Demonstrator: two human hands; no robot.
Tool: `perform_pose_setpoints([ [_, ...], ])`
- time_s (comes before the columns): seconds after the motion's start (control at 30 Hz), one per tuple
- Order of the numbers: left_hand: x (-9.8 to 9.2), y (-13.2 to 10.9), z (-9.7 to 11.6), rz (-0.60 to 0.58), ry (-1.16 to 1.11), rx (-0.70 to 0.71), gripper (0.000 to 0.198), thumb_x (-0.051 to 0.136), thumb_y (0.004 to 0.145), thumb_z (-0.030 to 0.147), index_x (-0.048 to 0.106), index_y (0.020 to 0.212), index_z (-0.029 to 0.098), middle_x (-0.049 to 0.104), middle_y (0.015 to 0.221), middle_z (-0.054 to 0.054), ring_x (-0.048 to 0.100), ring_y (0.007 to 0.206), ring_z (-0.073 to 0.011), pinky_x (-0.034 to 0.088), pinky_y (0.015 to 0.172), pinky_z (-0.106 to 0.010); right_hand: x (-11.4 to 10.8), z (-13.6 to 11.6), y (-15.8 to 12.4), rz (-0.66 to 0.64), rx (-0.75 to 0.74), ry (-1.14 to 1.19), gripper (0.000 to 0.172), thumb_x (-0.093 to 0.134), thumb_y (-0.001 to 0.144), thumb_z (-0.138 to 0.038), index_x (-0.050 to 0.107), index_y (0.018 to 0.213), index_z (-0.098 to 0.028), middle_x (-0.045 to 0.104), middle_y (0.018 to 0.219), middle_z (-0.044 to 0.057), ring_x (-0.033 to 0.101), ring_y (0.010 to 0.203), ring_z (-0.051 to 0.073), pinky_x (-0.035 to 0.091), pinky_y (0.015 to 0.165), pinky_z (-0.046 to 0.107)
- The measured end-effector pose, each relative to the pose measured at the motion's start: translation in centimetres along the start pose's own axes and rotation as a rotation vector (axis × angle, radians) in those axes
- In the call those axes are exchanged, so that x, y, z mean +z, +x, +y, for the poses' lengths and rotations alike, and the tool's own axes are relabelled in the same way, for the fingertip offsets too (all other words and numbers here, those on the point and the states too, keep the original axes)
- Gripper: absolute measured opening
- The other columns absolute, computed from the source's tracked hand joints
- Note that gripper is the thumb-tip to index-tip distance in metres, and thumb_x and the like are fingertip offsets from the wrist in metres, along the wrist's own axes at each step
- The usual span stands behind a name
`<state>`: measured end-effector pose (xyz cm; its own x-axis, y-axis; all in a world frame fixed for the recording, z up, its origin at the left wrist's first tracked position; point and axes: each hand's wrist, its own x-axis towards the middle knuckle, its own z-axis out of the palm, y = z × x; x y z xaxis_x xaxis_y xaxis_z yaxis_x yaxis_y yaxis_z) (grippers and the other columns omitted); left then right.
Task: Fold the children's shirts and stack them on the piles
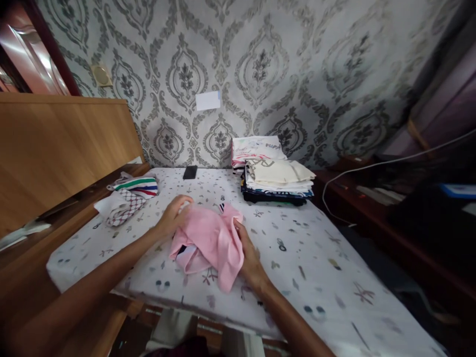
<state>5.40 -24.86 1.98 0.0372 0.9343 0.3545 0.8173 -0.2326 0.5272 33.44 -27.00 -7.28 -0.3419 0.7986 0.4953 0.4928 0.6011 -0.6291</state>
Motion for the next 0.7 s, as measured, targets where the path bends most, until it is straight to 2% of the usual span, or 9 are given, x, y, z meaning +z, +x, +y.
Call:
perform_pose_setpoints([
  [0.1,1.1,-1.5,3.2,-0.281,0.097,0.201,0.039,0.072,0.075,0.044,0.072,0.11,0.028,0.072,0.11,-0.01,0.065,0.112,-0.0317,0.055,0.092,-0.04,0.5,-0.1,0.3,0.078,0.129,0.172,0.073,0.058,0.091,-0.047,0.032,0.156,-0.025,0.042,0.159,0.015,0.044,0.143,0.032,0.039,0.116,0.053],
  [0.2,2.6,-2.5,5.6,-0.394,0.053,0.433,0.031,0.07,0.077,0.04,0.073,0.106,0.03,0.073,0.107,-0.007,0.067,0.108,-0.031,0.055,0.093,-0.042,0.6,-0.5,0.5,0.108,0.175,0.231,0.073,0.063,0.086,-0.046,0.041,0.15,-0.021,0.048,0.153,0.017,0.047,0.141,0.032,0.037,0.118,0.052],
  [0.27,3.1,-2.7,6.4,-0.413,-0.006,0.442,0.019,0.061,0.084,0.031,0.073,0.099,0.03,0.074,0.104,-0.007,0.068,0.106,-0.0308,0.055,0.094,-0.043,0.6,-0.9,0.6,0.09,0.181,0.224,0.071,0.065,0.083,-0.044,0.045,0.147,-0.018,0.053,0.148,0.019,0.052,0.136,0.032,0.039,0.116,0.051],
  [0.33,2.8,-2.5,6.6,-0.428,-0.062,0.378,0.02,0.051,0.089,0.026,0.071,0.092,0.028,0.074,0.101,-0.006,0.069,0.101,-0.0299,0.055,0.091,-0.043,0.6,-1.2,0.7,0.066,0.187,0.219,0.068,0.068,0.081,-0.041,0.049,0.143,-0.019,0.058,0.143,0.017,0.058,0.129,0.031,0.044,0.112,0.05],
  [0.4,1.7,-2.0,6.6,-0.424,-0.161,0.319,0.023,0.045,0.092,0.028,0.068,0.09,0.027,0.073,0.096,-0.005,0.068,0.093,-0.0279,0.055,0.086,-0.041,0.4,-1.6,0.8,0.059,0.202,0.235,0.064,0.068,0.08,-0.037,0.052,0.14,-0.022,0.062,0.138,0.015,0.063,0.122,0.03,0.05,0.105,0.047],
  [0.5,-1.2,-0.6,5.9,-0.303,-0.385,0.193,0.021,0.046,0.089,0.038,0.062,0.089,0.024,0.067,0.084,-0.003,0.064,0.079,-0.0241,0.054,0.073,-0.037,-1.0,-1.9,1.1,0.055,0.235,0.291,0.057,0.065,0.08,-0.033,0.056,0.136,-0.023,0.068,0.126,0.011,0.069,0.107,0.026,0.058,0.09,0.041],
  [0.57,-3.7,0.7,4.9,-0.12,-0.548,0.064,0.023,0.053,0.084,0.044,0.059,0.088,0.022,0.064,0.081,-0.002,0.062,0.074,-0.0217,0.053,0.065,-0.033,-3.0,-2.2,1.8,0.035,0.257,0.337,0.053,0.063,0.079,-0.032,0.059,0.131,-0.024,0.069,0.121,0.009,0.071,0.094,0.023,0.06,0.079,0.037],
  [0.63,-6.1,2.1,3.0,0.082,-0.691,-0.075,0.025,0.058,0.08,0.044,0.058,0.091,0.021,0.064,0.081,-0.002,0.062,0.075,-0.0204,0.051,0.064,-0.03,-5.6,-2.6,3.3,0.049,0.283,0.373,0.049,0.065,0.077,-0.033,0.062,0.125,-0.025,0.069,0.12,0.008,0.07,0.086,0.021,0.06,0.071,0.034],
  [0.7,-8.0,3.3,0.3,0.218,-0.736,-0.159,0.026,0.06,0.081,0.042,0.059,0.094,0.019,0.064,0.082,-0.002,0.064,0.079,-0.0205,0.052,0.066,-0.029,-7.9,-2.7,5.4,0.121,0.306,0.395,0.05,0.068,0.077,-0.039,0.063,0.125,-0.025,0.068,0.118,0.008,0.07,0.087,0.021,0.059,0.072,0.034],
])
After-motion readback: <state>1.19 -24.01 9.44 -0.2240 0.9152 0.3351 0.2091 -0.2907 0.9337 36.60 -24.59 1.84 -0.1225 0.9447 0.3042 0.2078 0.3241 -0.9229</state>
